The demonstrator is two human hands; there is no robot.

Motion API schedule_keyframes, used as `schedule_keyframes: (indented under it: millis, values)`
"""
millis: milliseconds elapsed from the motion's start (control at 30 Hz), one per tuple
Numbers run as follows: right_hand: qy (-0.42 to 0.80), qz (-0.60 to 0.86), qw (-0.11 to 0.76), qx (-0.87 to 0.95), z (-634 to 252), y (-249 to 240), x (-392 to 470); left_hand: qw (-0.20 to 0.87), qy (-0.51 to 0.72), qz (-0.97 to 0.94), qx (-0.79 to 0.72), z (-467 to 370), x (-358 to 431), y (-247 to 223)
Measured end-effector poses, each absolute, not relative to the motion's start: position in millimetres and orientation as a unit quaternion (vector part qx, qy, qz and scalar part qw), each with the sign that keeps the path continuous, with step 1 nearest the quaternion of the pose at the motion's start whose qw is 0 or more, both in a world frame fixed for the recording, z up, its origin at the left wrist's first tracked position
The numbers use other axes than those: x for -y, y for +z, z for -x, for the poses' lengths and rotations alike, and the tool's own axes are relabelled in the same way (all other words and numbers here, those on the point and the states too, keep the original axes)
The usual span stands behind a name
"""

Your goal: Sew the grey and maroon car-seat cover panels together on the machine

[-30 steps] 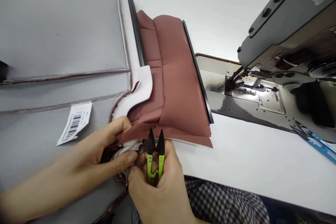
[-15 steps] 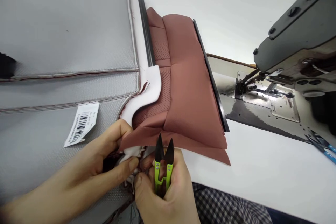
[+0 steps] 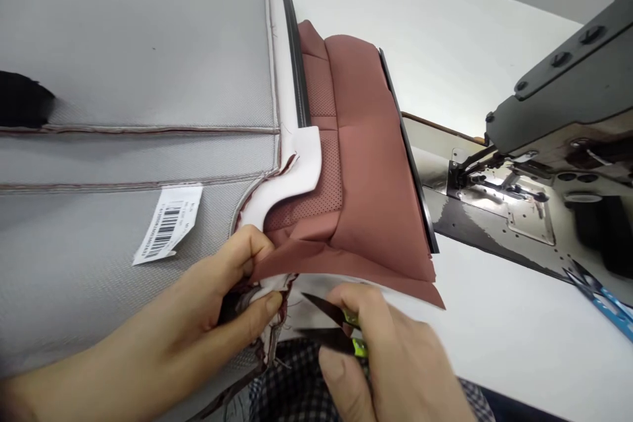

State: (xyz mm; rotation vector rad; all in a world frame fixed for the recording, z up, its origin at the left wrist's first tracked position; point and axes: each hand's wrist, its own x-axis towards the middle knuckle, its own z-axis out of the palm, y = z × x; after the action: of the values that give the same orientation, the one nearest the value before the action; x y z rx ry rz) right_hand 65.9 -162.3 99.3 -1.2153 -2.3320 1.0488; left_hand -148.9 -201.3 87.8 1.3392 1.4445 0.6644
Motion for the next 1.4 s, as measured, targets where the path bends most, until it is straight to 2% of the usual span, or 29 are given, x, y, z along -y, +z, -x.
schedule_keyframes:
  millis: [133,200,267,400,633,867,1067,1400]
  values:
    - [0.066,0.263,0.112,0.956,-65.1,112.0,137.3,0.493,0.286,-0.559,-0.602,145.5,200.5,87.3]
    - [-0.019,0.235,0.08,0.969,-59.5,116.7,129.9,0.494,0.289,-0.561,-0.598,145.4,200.0,86.5]
    - [-0.051,0.21,0.064,0.974,-55.9,119.6,125.4,0.502,0.285,-0.56,-0.595,145.6,199.8,85.7]
    - [-0.027,0.159,0.034,0.986,-55.2,121.1,121.2,0.511,0.283,-0.554,-0.594,145.1,199.6,85.7]
    - [0.002,0.202,0.065,0.977,-45.2,122.4,119.6,0.479,0.323,-0.57,-0.584,144.9,201.9,79.6]
    - [0.062,0.168,0.014,0.984,-37.6,131.4,109.3,0.502,0.328,-0.564,-0.567,148.0,204.0,80.5]
    - [0.089,0.164,0.009,0.982,-35.4,132.4,105.9,0.465,0.353,-0.586,-0.563,148.0,206.6,78.7]
    - [0.148,0.167,0.006,0.975,-37.5,132.3,99.7,0.504,0.337,-0.552,-0.572,147.6,207.5,79.1]
